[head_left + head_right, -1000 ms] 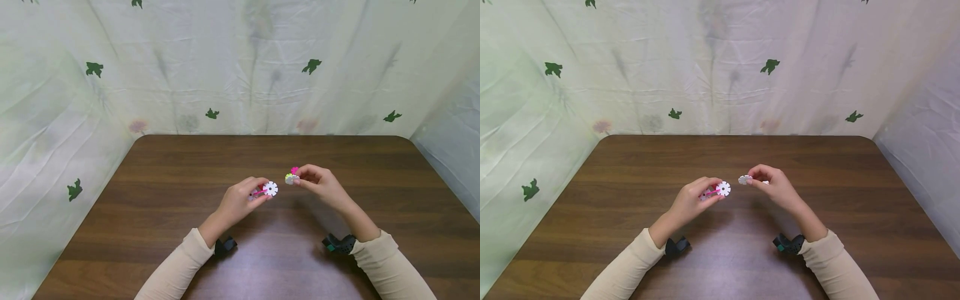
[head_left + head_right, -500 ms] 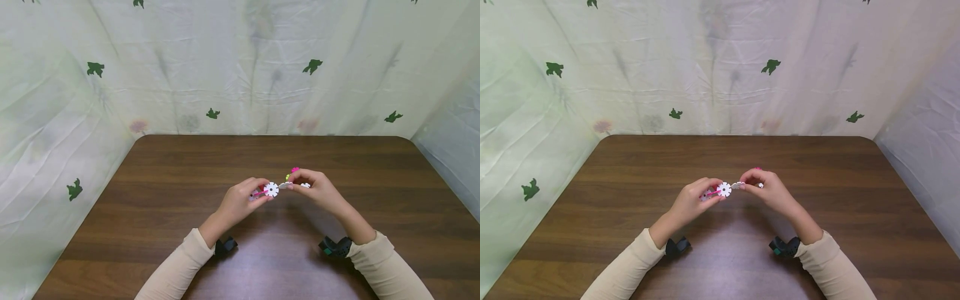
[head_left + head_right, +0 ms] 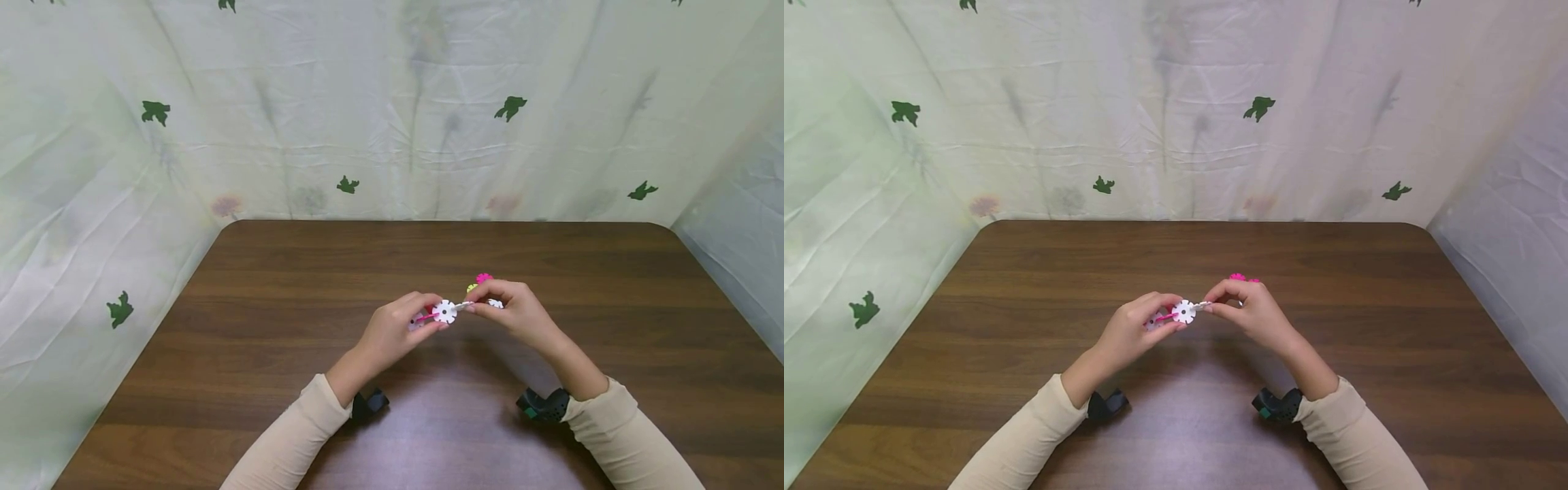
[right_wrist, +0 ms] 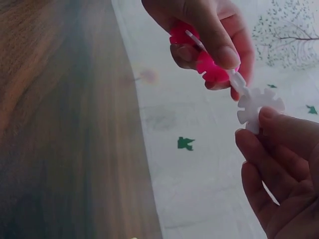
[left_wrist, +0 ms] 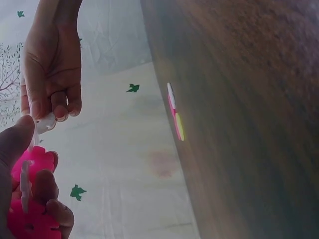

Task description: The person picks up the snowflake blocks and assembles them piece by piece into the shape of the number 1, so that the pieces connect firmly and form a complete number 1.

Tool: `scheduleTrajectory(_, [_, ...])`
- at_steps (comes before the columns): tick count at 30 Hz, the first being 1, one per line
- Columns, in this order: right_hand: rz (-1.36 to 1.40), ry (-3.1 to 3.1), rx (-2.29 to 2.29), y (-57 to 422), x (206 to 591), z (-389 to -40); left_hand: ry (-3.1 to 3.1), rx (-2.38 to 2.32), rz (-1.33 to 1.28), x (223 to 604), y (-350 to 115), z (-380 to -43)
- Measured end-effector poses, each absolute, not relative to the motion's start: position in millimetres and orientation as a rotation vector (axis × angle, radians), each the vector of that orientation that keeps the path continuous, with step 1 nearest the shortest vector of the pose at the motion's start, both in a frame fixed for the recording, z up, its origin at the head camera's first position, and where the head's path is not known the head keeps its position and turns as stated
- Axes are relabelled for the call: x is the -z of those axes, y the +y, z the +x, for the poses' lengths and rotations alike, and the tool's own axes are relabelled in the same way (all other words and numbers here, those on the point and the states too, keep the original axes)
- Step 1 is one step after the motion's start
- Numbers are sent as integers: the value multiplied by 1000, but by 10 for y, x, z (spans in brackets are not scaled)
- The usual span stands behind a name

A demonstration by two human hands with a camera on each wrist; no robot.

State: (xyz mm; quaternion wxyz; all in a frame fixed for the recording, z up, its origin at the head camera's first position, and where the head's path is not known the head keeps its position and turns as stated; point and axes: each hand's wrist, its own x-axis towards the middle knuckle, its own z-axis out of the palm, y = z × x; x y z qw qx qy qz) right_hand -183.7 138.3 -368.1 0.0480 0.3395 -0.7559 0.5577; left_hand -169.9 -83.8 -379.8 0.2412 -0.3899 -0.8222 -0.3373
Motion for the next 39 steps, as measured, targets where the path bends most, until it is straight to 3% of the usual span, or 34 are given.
scheduleTrajectory(4, [1084, -2251, -1729, 1385, 3753, -1864, -2237, 915, -1088, 3795, -834, -1694])
scheduleTrajectory(11, [914, -2371, -1782, 1323, 3506, -1719, -2271, 884, -1077, 3784, -846, -1712])
scheduleTrajectory(29, [849, -2259, -2152, 1293, 3753, -1817, -2253, 1051, -1124, 3787, -815, -1696])
scheduleTrajectory(39, [818, -2288, -2184, 1226, 3780, -1776, -2281, 886, -1090, 3791, -799, -1687])
